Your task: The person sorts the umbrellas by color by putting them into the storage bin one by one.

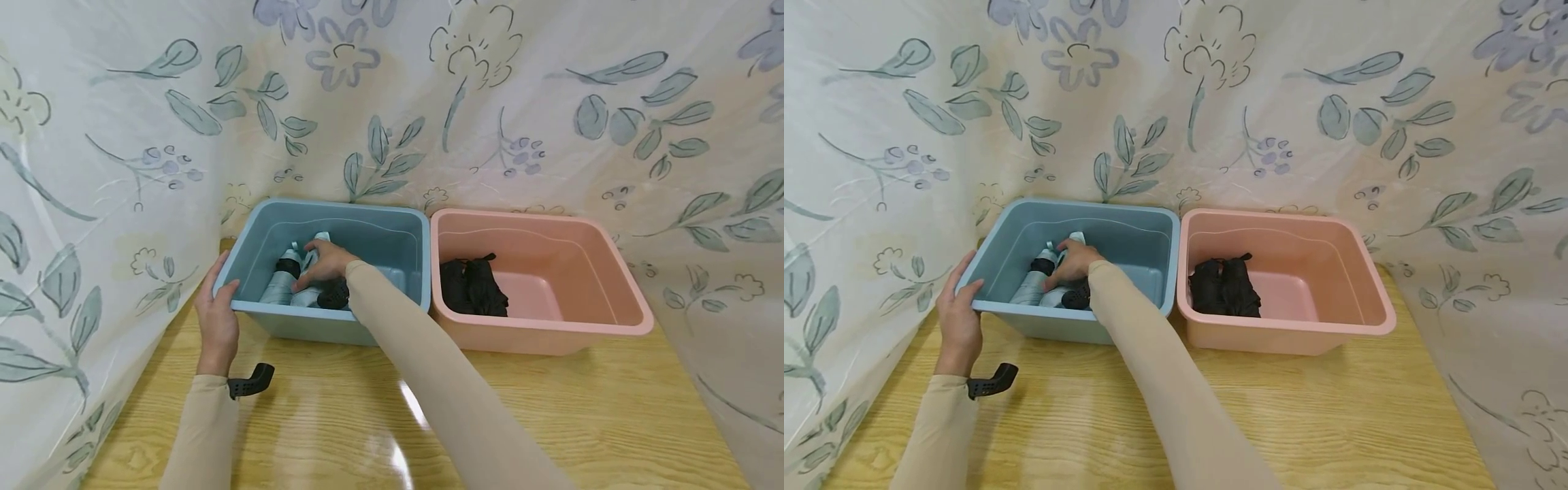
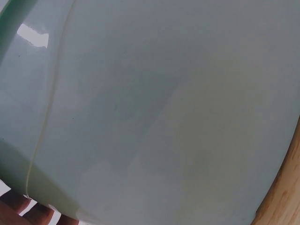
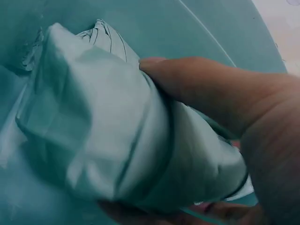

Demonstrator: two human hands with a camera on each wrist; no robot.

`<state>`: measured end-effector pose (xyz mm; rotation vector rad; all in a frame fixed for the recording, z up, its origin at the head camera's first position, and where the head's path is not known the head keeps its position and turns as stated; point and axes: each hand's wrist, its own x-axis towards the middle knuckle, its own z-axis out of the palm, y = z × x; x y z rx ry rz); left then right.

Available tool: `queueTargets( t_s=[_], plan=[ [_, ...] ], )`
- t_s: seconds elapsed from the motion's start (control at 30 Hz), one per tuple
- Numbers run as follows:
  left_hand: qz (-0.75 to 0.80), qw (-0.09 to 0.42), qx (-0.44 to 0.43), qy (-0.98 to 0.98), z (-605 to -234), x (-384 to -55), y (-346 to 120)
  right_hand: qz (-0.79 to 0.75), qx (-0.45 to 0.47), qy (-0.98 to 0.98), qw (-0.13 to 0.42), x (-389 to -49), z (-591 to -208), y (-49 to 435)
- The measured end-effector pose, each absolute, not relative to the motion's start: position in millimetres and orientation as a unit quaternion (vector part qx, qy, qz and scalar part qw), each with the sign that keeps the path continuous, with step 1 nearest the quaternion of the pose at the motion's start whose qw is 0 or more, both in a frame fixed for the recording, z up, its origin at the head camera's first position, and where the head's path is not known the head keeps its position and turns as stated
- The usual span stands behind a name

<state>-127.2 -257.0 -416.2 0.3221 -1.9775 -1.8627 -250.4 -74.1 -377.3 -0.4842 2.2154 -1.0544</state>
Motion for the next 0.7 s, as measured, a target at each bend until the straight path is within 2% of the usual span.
queueTargets(
  t_s=[0.2, 0.47, 0.7],
  plan=[
    [-0.671, 0.201, 0.117, -0.704, -419, -128, -257, -0.445, -0.169, 0.808, 0.348, -250, -378, -74],
    [-0.676, 0.196, 0.118, -0.700, -417, -129, -253, -0.470, -0.152, 0.804, 0.330, -249, -372, -69],
    [-0.671, 0.186, 0.130, -0.706, -415, -128, -254, -0.475, -0.167, 0.792, 0.345, -249, -351, -60]
  ],
)
